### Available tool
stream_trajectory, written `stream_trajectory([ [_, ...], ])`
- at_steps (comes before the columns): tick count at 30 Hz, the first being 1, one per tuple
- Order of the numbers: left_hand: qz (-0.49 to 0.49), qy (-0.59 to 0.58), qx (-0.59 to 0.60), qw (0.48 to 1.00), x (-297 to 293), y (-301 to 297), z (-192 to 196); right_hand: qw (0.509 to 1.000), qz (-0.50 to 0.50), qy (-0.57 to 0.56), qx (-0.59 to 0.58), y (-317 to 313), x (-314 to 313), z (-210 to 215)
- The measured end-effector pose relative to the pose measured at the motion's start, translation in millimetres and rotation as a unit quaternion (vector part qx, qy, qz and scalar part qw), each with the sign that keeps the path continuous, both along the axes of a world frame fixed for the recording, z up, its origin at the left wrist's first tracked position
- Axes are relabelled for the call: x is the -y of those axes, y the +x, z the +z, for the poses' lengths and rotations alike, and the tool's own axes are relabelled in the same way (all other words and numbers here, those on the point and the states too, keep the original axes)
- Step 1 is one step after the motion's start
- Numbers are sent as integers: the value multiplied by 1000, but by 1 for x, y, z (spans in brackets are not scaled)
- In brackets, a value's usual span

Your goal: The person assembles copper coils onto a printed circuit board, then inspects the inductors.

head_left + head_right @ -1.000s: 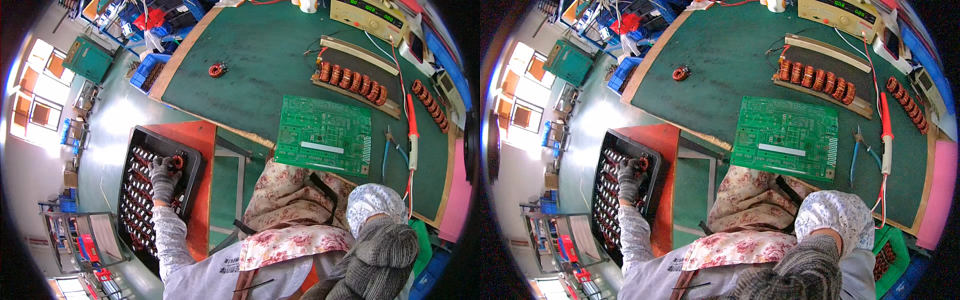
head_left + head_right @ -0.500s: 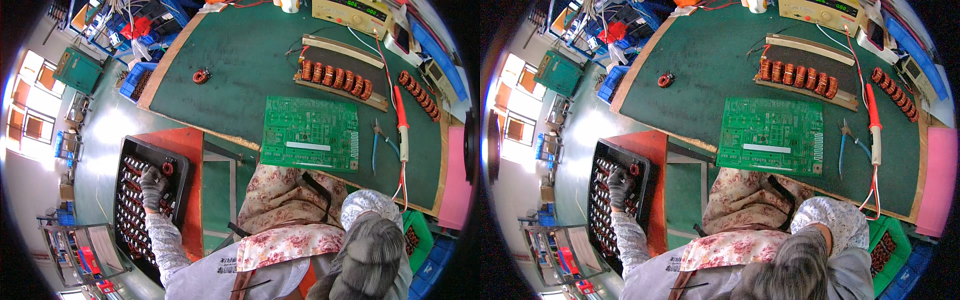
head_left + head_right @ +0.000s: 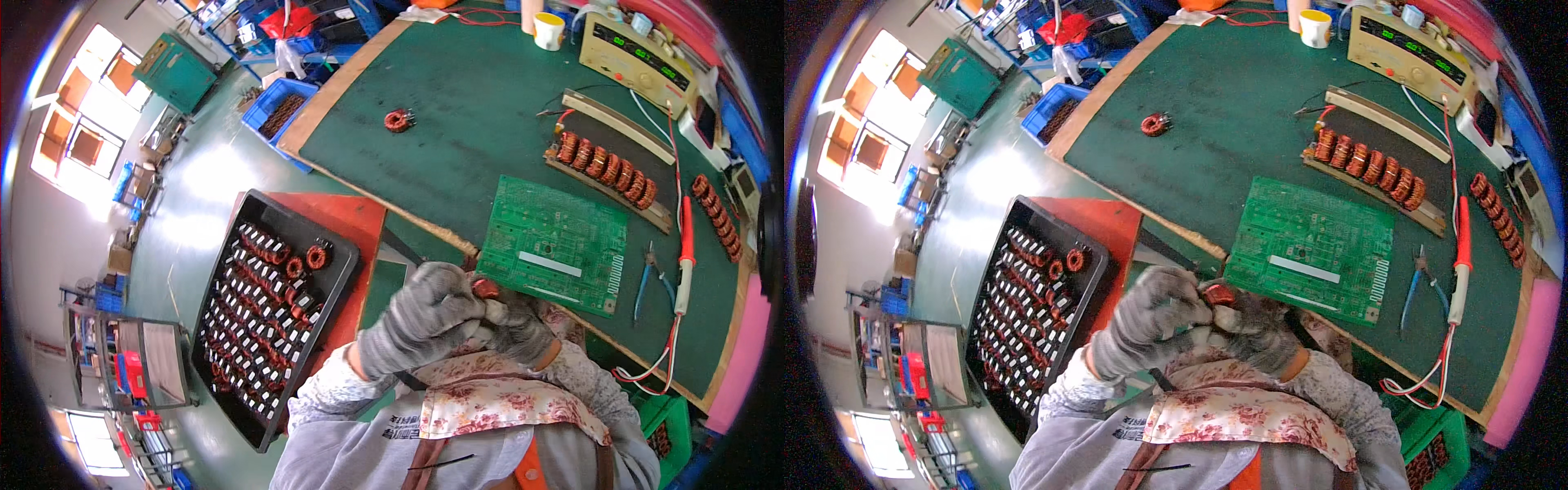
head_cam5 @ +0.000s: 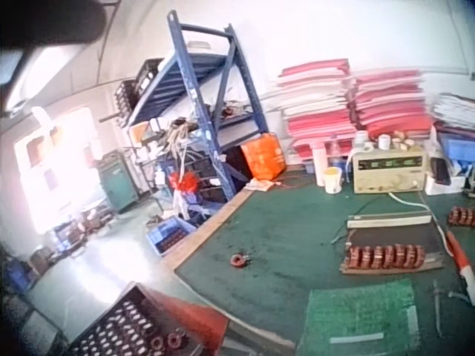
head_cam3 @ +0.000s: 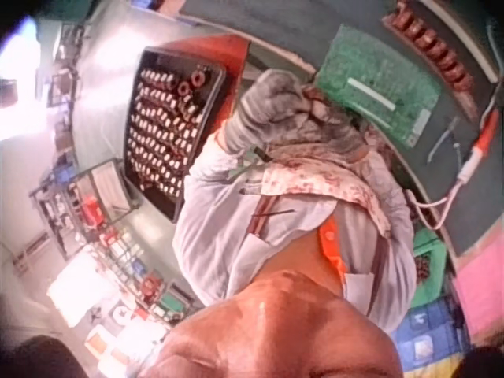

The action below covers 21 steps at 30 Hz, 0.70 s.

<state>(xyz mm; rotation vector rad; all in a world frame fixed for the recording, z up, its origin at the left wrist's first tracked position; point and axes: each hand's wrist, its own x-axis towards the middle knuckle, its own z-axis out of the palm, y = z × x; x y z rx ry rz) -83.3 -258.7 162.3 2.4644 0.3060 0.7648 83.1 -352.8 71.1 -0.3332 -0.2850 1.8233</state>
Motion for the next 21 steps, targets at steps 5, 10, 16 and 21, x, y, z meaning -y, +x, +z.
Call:
stream_trajectory([
  [5, 242, -14, -35, 970, -49, -50, -3, 978, -161, 51, 123, 102, 44, 24],
  [10, 338, -2, -142, 930, -131, -200, -83, 777, -398, -78, 482, 201, 74, 53],
  [16, 314, -336, -85, 884, -183, -210, -183, 307, -401, -98, 858, 281, 59, 21],
  [21, 352, -95, -151, 919, -186, -228, -190, 235, -183, -114, 948, 298, 31, 19],
])
